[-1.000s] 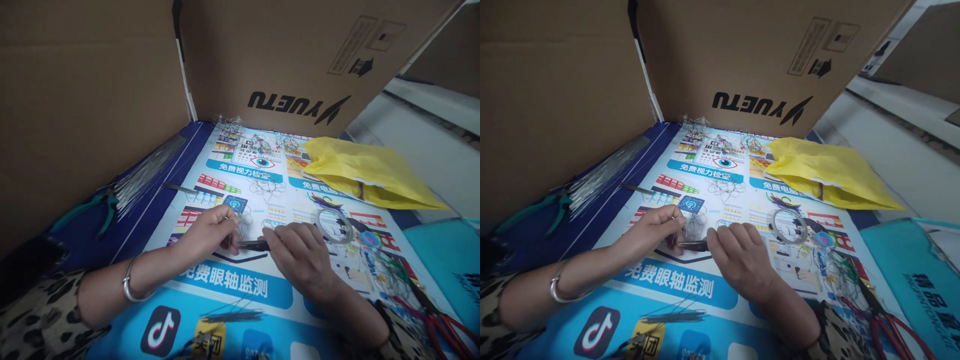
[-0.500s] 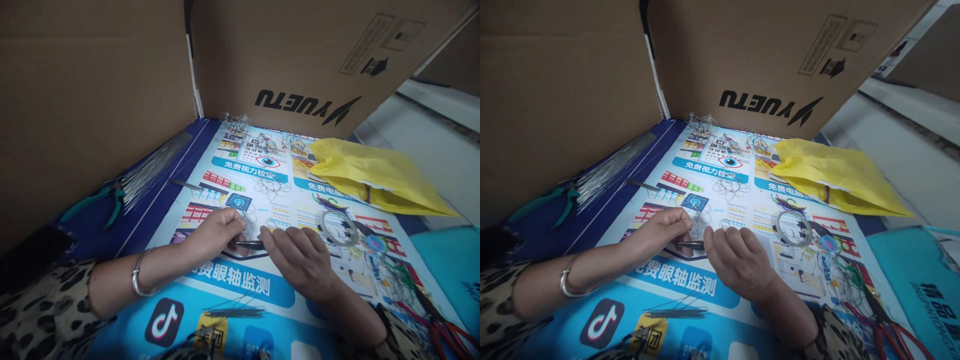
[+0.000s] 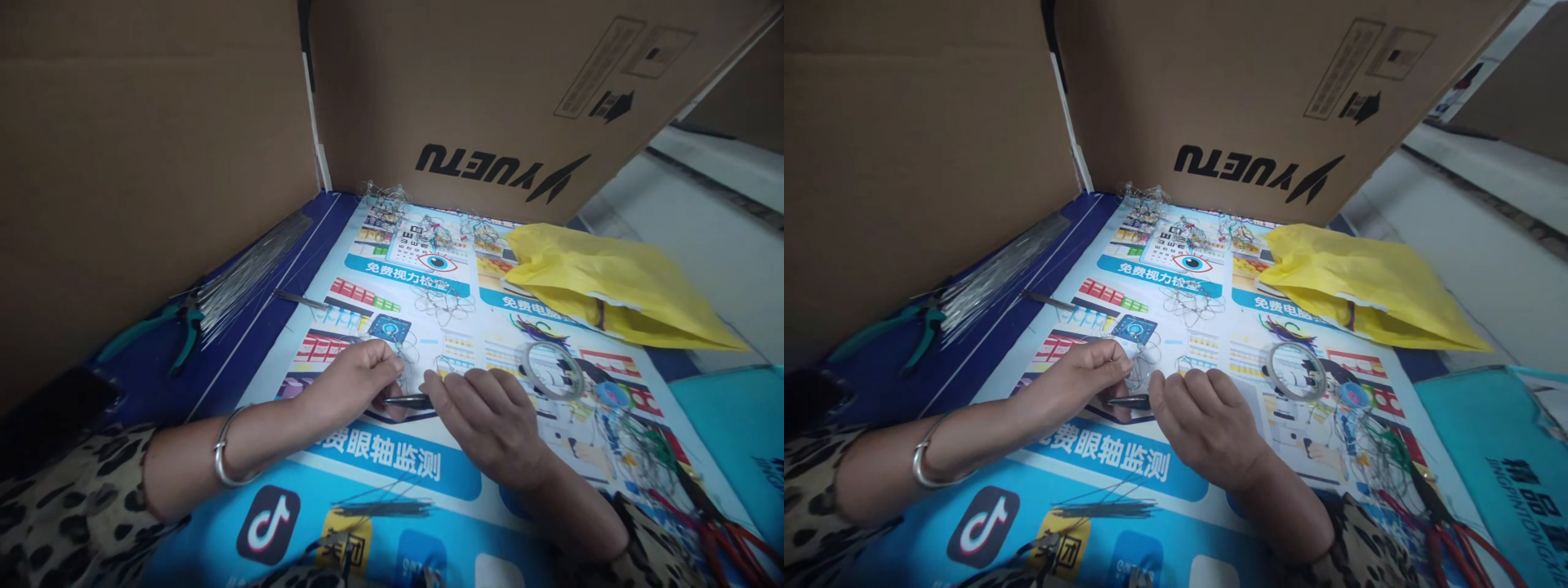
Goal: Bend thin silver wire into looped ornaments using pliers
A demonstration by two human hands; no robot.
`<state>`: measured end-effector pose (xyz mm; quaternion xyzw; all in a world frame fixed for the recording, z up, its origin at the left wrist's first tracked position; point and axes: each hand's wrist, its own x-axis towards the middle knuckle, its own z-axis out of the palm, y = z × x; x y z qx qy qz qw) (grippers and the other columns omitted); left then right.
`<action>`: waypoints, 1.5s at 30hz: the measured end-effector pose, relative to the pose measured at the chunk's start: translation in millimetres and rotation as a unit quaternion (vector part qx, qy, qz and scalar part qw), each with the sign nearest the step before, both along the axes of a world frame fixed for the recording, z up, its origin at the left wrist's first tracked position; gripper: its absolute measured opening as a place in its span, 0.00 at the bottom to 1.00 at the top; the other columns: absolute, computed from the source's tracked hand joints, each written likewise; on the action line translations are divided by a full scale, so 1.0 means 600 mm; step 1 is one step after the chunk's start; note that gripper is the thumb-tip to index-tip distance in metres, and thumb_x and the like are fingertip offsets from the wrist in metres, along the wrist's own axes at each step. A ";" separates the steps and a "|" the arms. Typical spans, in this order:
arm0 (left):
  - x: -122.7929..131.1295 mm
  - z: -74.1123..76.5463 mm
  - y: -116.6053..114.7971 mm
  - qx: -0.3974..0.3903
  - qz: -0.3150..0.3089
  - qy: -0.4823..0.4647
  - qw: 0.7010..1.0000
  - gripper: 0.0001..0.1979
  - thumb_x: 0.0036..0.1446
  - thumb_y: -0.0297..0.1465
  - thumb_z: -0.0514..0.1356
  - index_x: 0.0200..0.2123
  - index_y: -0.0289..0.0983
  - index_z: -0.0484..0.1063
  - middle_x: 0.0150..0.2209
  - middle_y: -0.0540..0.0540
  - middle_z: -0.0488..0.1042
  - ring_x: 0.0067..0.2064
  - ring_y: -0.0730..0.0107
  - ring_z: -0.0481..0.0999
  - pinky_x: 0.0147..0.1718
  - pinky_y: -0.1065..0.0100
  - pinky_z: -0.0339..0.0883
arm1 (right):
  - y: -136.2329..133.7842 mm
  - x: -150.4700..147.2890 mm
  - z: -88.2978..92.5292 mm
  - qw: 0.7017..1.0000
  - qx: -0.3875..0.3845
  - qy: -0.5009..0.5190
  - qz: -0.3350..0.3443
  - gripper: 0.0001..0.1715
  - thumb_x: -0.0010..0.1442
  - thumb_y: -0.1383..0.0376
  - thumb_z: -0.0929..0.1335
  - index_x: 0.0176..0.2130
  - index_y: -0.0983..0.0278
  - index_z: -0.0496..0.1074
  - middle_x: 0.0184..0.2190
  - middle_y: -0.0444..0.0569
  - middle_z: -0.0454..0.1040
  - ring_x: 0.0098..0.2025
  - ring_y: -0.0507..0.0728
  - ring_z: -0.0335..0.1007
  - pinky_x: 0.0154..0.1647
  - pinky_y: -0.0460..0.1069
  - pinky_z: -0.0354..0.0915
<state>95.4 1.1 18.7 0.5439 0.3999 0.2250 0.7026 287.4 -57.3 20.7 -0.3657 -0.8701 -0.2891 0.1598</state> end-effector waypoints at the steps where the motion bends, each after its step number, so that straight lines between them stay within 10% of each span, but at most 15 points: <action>1: 0.000 -0.001 0.000 -0.001 0.001 -0.002 1.000 0.14 0.57 0.40 0.55 0.26 0.36 0.60 0.21 0.53 0.70 0.23 0.72 0.75 0.24 0.71 0.65 | 0.000 -0.001 -0.001 1.000 -0.003 0.001 0.000 0.13 0.58 0.73 0.64 0.45 0.68 0.68 0.32 0.49 0.73 0.35 0.56 0.61 0.34 0.53 0.56; 13: -0.012 0.019 -0.003 0.351 -0.017 0.162 0.922 0.10 0.61 0.32 0.48 0.28 0.37 0.62 0.24 0.52 0.69 0.28 0.74 0.68 0.28 0.72 0.59 | -0.004 -0.016 -0.012 0.989 -0.115 0.055 -0.075 0.10 0.58 0.73 0.62 0.37 0.67 0.71 0.25 0.48 0.68 0.29 0.55 0.58 0.31 0.51 0.53; 22: -0.023 -0.024 -0.009 0.665 -0.080 0.228 0.706 0.10 0.60 0.28 0.47 0.30 0.37 0.66 0.22 0.49 0.70 0.24 0.71 0.68 0.26 0.68 0.60 | -0.012 -0.018 -0.003 0.931 -0.321 0.112 -0.132 0.02 0.55 0.68 0.66 0.30 0.64 0.70 0.26 0.45 0.72 0.30 0.54 0.66 0.29 0.47 0.56; 31: -0.025 -0.023 -0.010 0.751 -0.129 0.159 0.628 0.08 0.58 0.23 0.49 0.32 0.36 0.67 0.27 0.47 0.74 0.28 0.70 0.71 0.29 0.66 0.65 | -0.014 -0.015 0.000 0.893 -0.408 0.100 -0.158 0.07 0.58 0.64 0.65 0.30 0.63 0.71 0.28 0.46 0.74 0.31 0.54 0.69 0.30 0.47 0.56; 45: -0.014 0.006 -0.031 0.623 -0.195 0.312 0.690 0.09 0.57 0.24 0.51 0.38 0.37 0.68 0.33 0.45 0.72 0.35 0.63 0.71 0.33 0.63 0.65 | 0.003 0.049 0.055 0.856 -0.425 -0.067 -0.286 0.07 0.57 0.62 0.67 0.30 0.62 0.73 0.28 0.49 0.77 0.29 0.59 0.72 0.24 0.48 0.52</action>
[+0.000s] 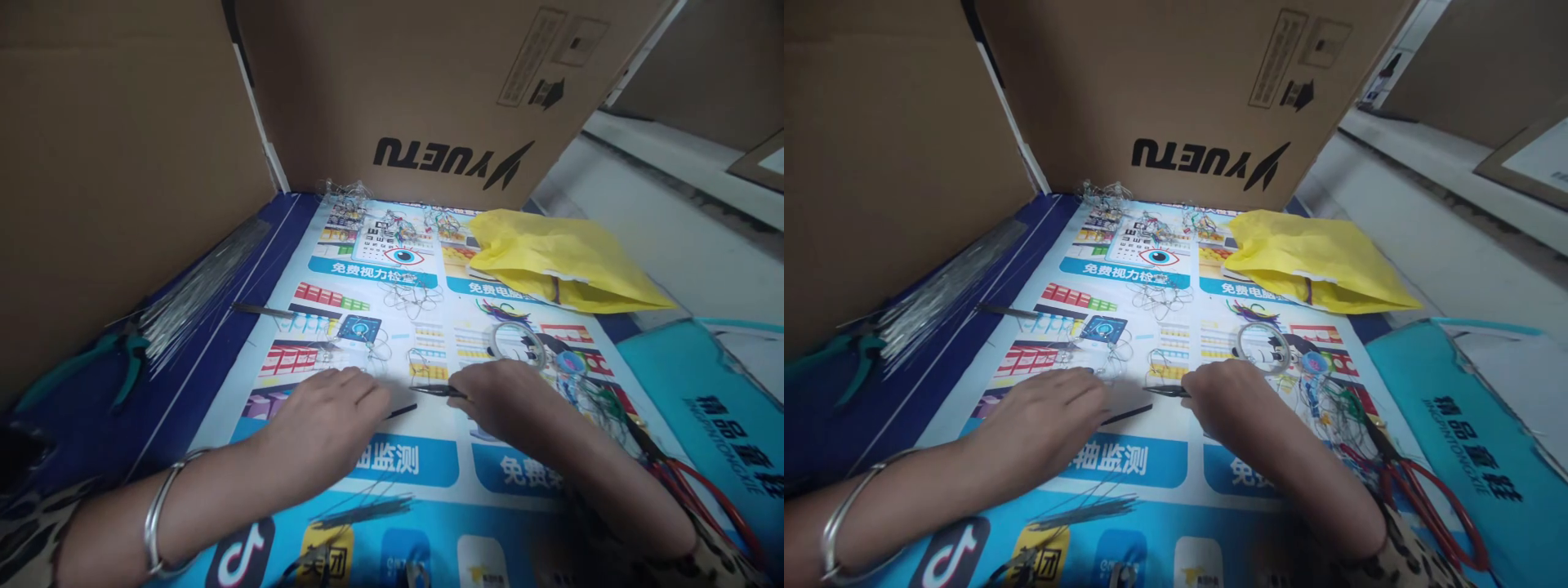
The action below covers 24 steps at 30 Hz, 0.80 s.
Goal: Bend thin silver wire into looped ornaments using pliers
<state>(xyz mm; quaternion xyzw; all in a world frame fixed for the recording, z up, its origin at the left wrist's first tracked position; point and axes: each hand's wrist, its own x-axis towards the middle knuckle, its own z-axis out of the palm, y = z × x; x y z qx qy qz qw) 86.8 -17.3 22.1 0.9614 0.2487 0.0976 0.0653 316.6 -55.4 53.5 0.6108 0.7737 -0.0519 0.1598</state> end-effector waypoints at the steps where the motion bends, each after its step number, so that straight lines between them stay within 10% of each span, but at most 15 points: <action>1: 0.000 0.006 -0.005 -0.025 -0.021 0.016 0.999 0.12 0.56 0.23 0.51 0.42 0.38 0.68 0.36 0.45 0.73 0.37 0.63 0.71 0.35 0.63 0.66 | 0.001 0.003 0.002 1.000 -0.001 -0.014 -0.004 0.07 0.57 0.62 0.67 0.30 0.62 0.73 0.27 0.50 0.77 0.29 0.60 0.72 0.24 0.48 0.53; 9: 0.009 0.026 -0.046 -0.137 -0.069 0.174 0.973 0.07 0.53 0.32 0.60 0.36 0.37 0.71 0.35 0.44 0.74 0.38 0.54 0.74 0.34 0.56 0.69 | 0.002 0.006 0.004 0.999 -0.005 -0.041 -0.026 0.09 0.57 0.62 0.66 0.30 0.63 0.74 0.26 0.53 0.76 0.30 0.62 0.73 0.25 0.49 0.56; 24: 0.012 0.030 -0.044 -0.185 -0.089 0.214 0.955 0.09 0.51 0.20 0.53 0.36 0.34 0.69 0.35 0.43 0.74 0.35 0.56 0.75 0.32 0.60 0.67 | -0.005 0.018 0.014 1.000 0.005 0.025 0.004 0.12 0.57 0.57 0.65 0.27 0.61 0.70 0.26 0.47 0.75 0.28 0.57 0.70 0.23 0.47 0.45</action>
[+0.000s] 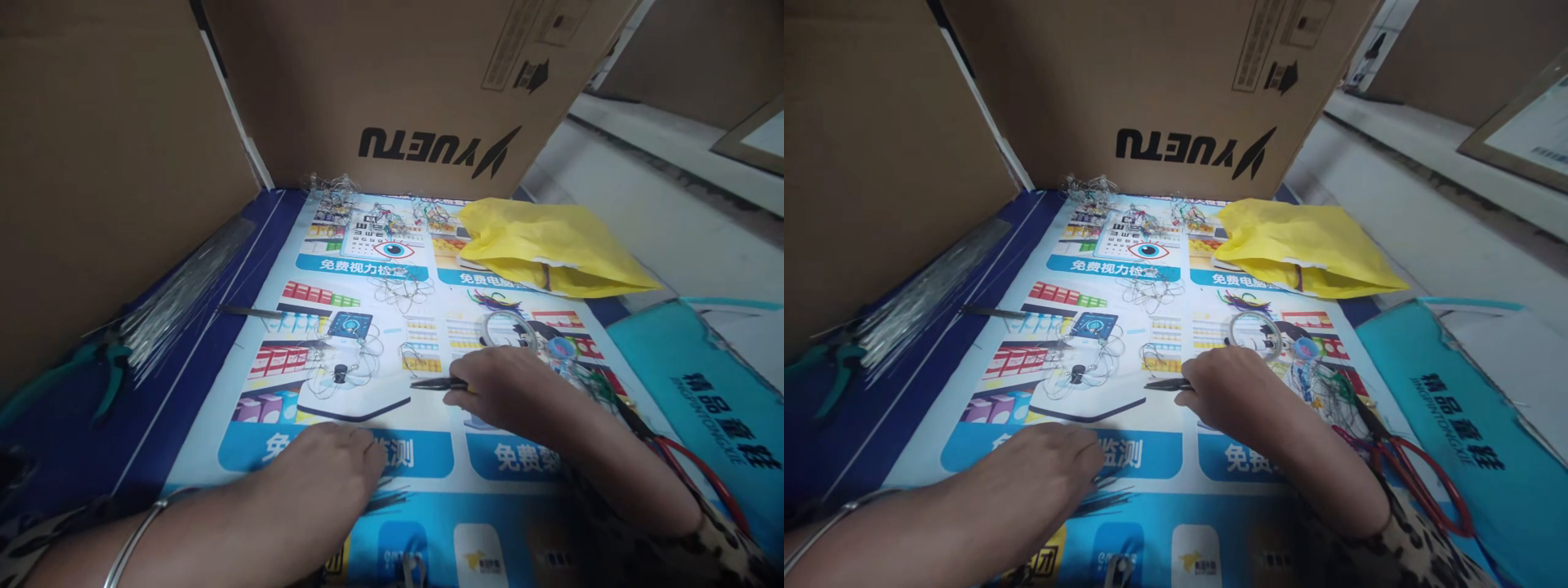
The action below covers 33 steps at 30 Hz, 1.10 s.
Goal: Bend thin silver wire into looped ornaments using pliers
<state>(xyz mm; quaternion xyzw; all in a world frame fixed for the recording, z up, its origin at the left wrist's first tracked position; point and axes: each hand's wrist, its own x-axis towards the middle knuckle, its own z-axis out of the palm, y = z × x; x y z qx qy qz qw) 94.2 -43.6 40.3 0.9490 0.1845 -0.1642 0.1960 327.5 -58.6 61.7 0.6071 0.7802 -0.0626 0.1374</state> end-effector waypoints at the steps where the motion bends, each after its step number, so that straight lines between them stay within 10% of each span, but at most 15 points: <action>1: 0.000 0.002 0.000 0.000 0.005 0.003 1.000 0.10 0.51 0.20 0.54 0.37 0.34 0.69 0.35 0.43 0.74 0.35 0.56 0.75 0.32 0.60 0.67 | 0.000 -0.001 0.000 1.000 -0.007 0.011 0.002 0.12 0.57 0.57 0.65 0.28 0.61 0.70 0.27 0.47 0.76 0.28 0.57 0.70 0.23 0.47 0.45; 13: -0.010 -0.034 -0.019 0.104 -0.075 -0.089 0.988 0.06 0.48 0.19 0.59 0.28 0.35 0.68 0.26 0.47 0.73 0.28 0.64 0.72 0.22 0.68 0.58 | 0.011 -0.014 -0.020 0.996 -0.040 0.078 -0.005 0.13 0.57 0.56 0.64 0.31 0.62 0.71 0.31 0.49 0.76 0.33 0.58 0.71 0.27 0.48 0.50; 21: -0.008 0.000 -0.008 0.016 -0.038 -0.070 0.997 0.12 0.42 0.22 0.61 0.34 0.34 0.68 0.31 0.45 0.75 0.29 0.61 0.74 0.24 0.67 0.60 | 0.007 -0.045 -0.058 0.980 -0.001 0.200 -0.010 0.12 0.58 0.58 0.64 0.34 0.62 0.72 0.32 0.49 0.75 0.35 0.57 0.69 0.31 0.47 0.54; 33: -0.010 -0.008 0.016 -0.016 0.033 -0.056 0.998 0.15 0.47 0.20 0.52 0.39 0.35 0.63 0.30 0.46 0.75 0.27 0.61 0.74 0.20 0.68 0.49 | 0.008 -0.050 -0.047 0.869 -0.165 0.461 -0.076 0.13 0.57 0.58 0.65 0.32 0.65 0.72 0.25 0.42 0.69 0.28 0.49 0.61 0.28 0.43 0.55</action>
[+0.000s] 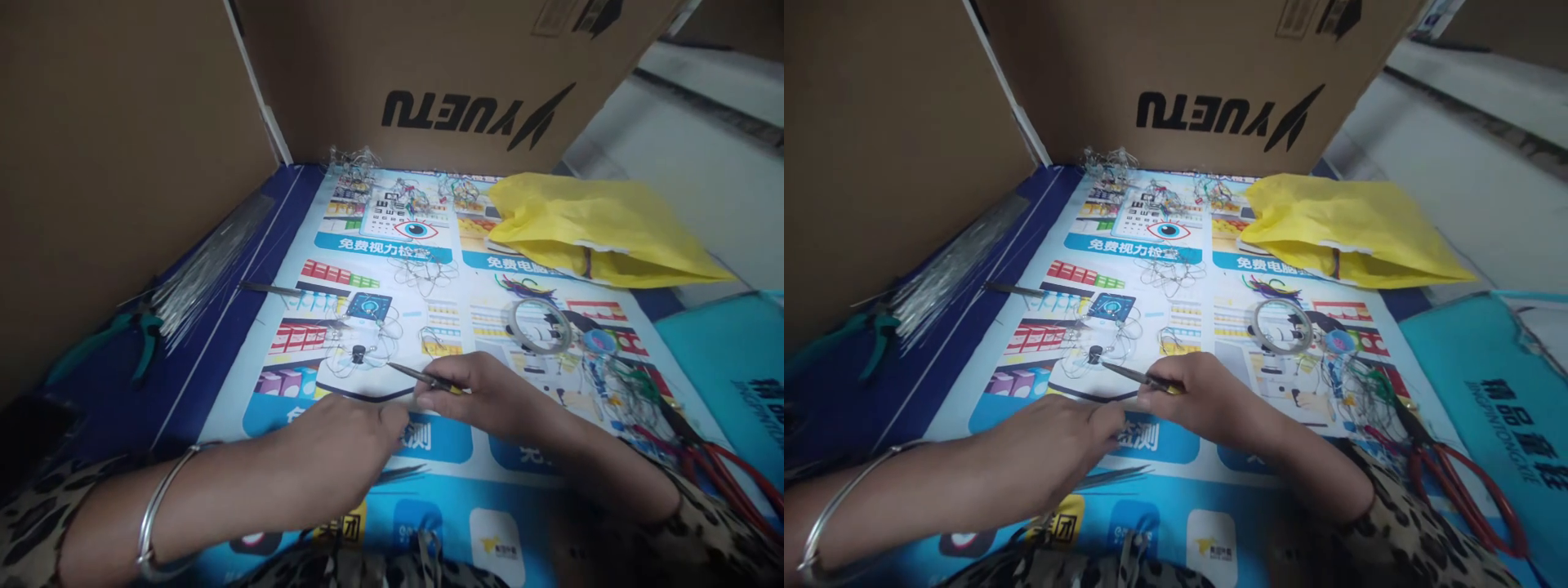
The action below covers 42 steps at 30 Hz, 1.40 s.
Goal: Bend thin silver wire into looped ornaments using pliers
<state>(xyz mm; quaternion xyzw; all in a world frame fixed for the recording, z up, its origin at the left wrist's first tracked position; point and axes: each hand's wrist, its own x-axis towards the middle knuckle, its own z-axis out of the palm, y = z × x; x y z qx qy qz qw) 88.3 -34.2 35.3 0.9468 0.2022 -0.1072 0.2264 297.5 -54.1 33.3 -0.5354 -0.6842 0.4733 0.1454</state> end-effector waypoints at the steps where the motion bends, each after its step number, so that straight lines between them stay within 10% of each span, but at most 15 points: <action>1: 0.000 -0.003 0.002 0.003 0.007 -0.003 1.000 0.14 0.49 0.20 0.51 0.40 0.35 0.62 0.31 0.46 0.74 0.28 0.61 0.73 0.21 0.68 0.49 | 0.001 0.002 0.001 0.999 -0.026 0.019 0.005 0.14 0.56 0.57 0.65 0.32 0.65 0.72 0.24 0.41 0.67 0.27 0.48 0.60 0.26 0.43 0.55; 7: 0.001 -0.008 0.006 0.003 0.060 -0.049 0.997 0.08 0.63 0.28 0.45 0.41 0.37 0.62 0.31 0.47 0.74 0.29 0.65 0.73 0.23 0.69 0.53 | 0.003 0.008 -0.001 0.993 -0.088 0.072 0.019 0.11 0.54 0.60 0.66 0.30 0.66 0.71 0.22 0.39 0.63 0.26 0.47 0.55 0.25 0.42 0.53; 26: 0.001 0.006 0.015 -0.156 0.067 -0.042 0.985 0.06 0.58 0.32 0.56 0.30 0.37 0.69 0.28 0.52 0.72 0.28 0.74 0.71 0.23 0.76 0.55 | 0.002 0.008 0.009 0.995 0.004 -0.022 0.092 0.05 0.52 0.67 0.65 0.26 0.66 0.69 0.22 0.39 0.63 0.25 0.47 0.58 0.25 0.42 0.52; 38: -0.004 0.001 0.021 -0.091 0.048 -0.089 0.991 0.10 0.62 0.32 0.52 0.34 0.39 0.73 0.30 0.50 0.73 0.33 0.70 0.73 0.29 0.74 0.61 | 0.000 0.007 0.014 0.996 0.056 0.002 0.068 0.04 0.52 0.67 0.65 0.29 0.66 0.68 0.26 0.43 0.66 0.29 0.49 0.61 0.29 0.43 0.55; 42: -0.009 -0.009 0.026 0.037 0.021 -0.163 0.986 0.13 0.63 0.27 0.48 0.38 0.39 0.73 0.30 0.49 0.73 0.33 0.70 0.72 0.31 0.70 0.62 | 0.000 0.006 0.012 0.999 0.038 0.000 0.037 0.05 0.52 0.67 0.64 0.29 0.66 0.69 0.24 0.41 0.66 0.27 0.48 0.60 0.27 0.43 0.54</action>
